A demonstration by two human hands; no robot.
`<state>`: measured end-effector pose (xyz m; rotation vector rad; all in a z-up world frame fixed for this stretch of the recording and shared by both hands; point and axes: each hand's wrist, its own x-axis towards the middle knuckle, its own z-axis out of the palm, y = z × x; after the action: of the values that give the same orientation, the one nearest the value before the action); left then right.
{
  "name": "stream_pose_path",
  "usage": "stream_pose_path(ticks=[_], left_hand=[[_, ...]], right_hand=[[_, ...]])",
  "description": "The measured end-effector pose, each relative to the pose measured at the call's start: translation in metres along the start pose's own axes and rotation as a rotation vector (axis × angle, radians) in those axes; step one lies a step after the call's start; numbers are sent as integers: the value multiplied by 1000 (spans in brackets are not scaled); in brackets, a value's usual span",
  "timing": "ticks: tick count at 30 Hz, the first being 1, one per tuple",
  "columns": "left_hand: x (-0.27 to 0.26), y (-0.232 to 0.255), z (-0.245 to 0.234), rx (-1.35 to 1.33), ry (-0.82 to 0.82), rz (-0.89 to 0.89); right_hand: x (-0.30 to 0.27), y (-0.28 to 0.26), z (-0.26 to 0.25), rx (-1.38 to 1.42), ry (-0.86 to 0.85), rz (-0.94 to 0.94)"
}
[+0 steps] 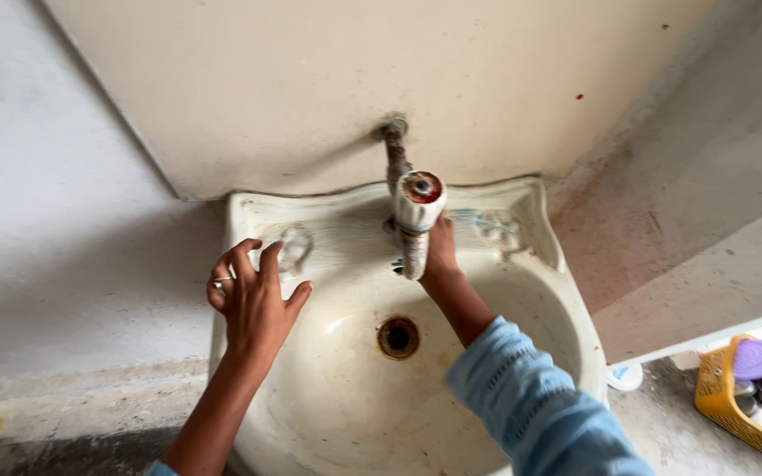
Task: The person scrubs a white ceramic wall-mounted sink using a dark scouring pad. They clean the basin, rim, and the wall area around the faucet, repeatedly scrubbing the same surfaces.
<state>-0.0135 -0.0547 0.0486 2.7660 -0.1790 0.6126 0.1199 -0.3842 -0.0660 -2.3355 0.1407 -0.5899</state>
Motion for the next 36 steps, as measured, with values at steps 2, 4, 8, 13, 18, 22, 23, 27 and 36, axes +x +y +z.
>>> stream_pose_path(ticks=[2,4,8,13,18,22,23,27,36], left_hand=[[-2,4,1,-16,-57,9],[0,12,3,-37,-113,15],[-9,29,-4,-117,-108,41],[-15,44,-13,-144,-95,48],[-19,46,-17,-138,-144,15],[-26,55,-13,-156,-163,24],[-28,60,-11,-158,-180,35],[-26,83,-5,-177,-200,88],[-36,100,-17,-180,-190,82]], right_hand=[[-8,-6,-23,-685,-24,-555],[4,2,-81,-743,-194,-364],[-17,18,-176,-854,16,-265],[-38,16,-167,-1074,217,-228],[31,22,-147,-1110,234,-184],[24,17,-127,-830,181,-538],[17,15,-131,-639,79,-594],[37,5,-171,-811,-28,-520],[-82,8,-244,-889,-209,-315]])
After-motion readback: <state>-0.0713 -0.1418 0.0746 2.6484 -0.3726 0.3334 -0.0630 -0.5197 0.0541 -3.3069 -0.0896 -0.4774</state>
